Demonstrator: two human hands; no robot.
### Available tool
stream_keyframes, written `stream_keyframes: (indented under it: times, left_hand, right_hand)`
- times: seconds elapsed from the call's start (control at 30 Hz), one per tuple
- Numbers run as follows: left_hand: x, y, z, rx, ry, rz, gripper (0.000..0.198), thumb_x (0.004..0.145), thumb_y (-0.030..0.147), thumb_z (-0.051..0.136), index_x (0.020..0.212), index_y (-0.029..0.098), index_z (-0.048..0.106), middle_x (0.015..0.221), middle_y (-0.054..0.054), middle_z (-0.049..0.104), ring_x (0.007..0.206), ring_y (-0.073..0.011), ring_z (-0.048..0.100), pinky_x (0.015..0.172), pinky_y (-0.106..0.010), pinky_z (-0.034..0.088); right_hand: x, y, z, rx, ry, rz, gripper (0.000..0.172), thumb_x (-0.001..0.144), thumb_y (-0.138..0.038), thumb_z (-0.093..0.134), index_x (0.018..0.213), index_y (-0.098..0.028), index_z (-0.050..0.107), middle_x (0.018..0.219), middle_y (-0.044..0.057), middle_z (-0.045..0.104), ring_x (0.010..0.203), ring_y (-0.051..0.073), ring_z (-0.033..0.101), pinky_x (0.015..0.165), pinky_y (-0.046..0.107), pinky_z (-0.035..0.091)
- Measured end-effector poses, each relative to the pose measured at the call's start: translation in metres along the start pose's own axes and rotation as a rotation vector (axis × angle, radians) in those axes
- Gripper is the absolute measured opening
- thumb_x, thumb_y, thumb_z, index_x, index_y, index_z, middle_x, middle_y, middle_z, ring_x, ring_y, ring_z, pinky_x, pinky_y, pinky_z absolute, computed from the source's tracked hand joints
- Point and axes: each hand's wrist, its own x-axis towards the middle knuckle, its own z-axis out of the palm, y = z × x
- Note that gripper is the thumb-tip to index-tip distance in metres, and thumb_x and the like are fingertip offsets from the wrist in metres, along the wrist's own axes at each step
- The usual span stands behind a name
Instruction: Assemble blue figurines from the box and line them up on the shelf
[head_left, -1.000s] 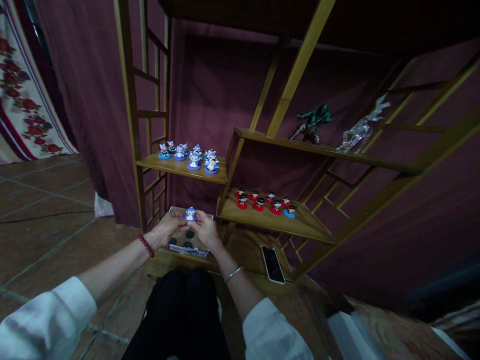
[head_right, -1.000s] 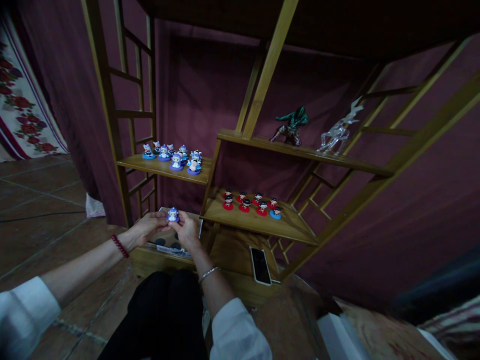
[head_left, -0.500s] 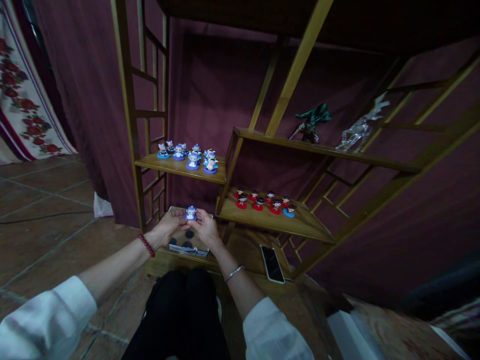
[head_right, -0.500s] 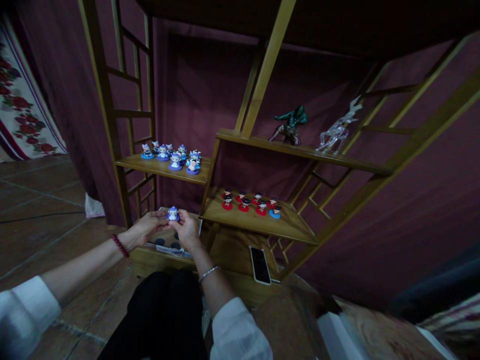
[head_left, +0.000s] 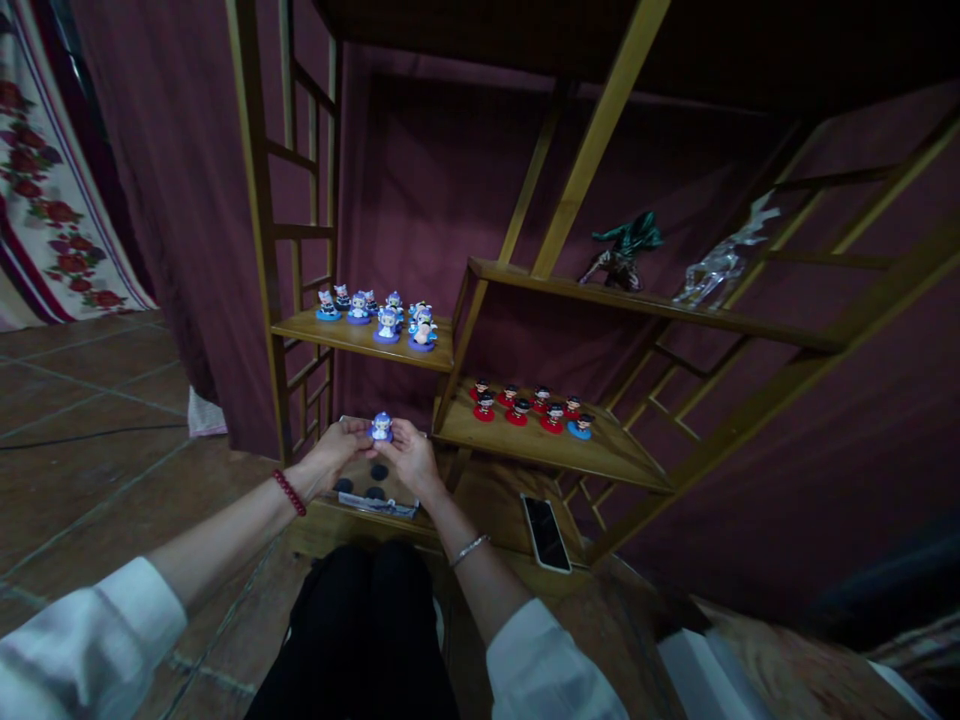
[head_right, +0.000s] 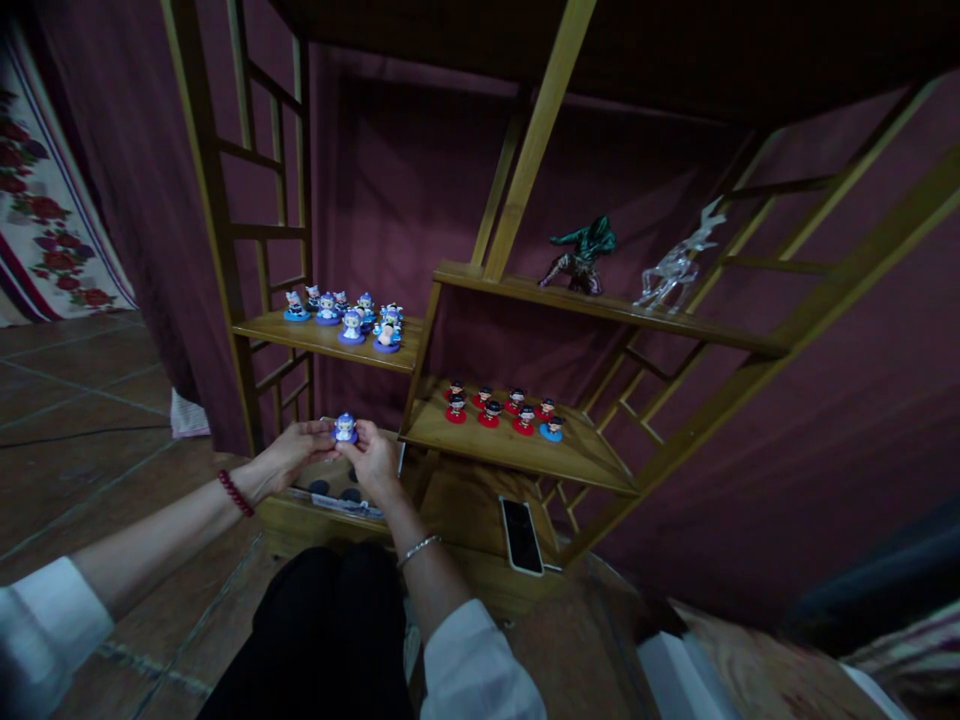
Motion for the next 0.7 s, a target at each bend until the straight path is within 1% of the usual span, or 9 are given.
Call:
stream_keyframes:
  times: [0.3,0.5,0.7]
  left_hand:
    - [-0.0031,0.0026,0.0002,0.017,-0.031,0.023,0.019,0.064,-0.002,0.059,0.079,0.008,0.062,0.071,-0.006,0.064,0.059,-0.0088,0.058,0.057,-0.018,0.048]
    - [-0.0044,0.0025,0.0008,0.026,-0.04,0.045,0.022,0.061,0.0,0.063,0.082,0.008,0.061,0.07,-0.004,0.063,0.06,-0.0079,0.058,0.057,-0.017,0.047]
    - [-0.0024,0.0005,0.0012,0.051,-0.012,0.057,0.026,0.059,0.0,0.064,0.084,0.009,0.06,0.07,-0.003,0.063,0.058,-0.0076,0.058,0.057,-0.018,0.048]
  right_hand:
    - [0.0024,-0.0002,0.0,-0.001,-0.008,-0.003,0.041,0.055,-0.022,0.071,0.093,-0.018,0.056,0.095,0.006,0.066,0.091,0.019,0.062,0.087,0.036,0.048]
    - [0.0035,0.0036,-0.0013,-0.033,-0.009,-0.008,0.038,0.057,-0.022,0.071,0.092,-0.019,0.057,0.093,0.004,0.066,0.091,0.019,0.062,0.087,0.036,0.048]
    - [0.0041,0.0039,-0.0032,-0.038,-0.019,-0.015,0.038,0.058,-0.023,0.071,0.094,-0.019,0.057,0.096,0.005,0.066,0.092,0.02,0.061,0.086,0.037,0.048]
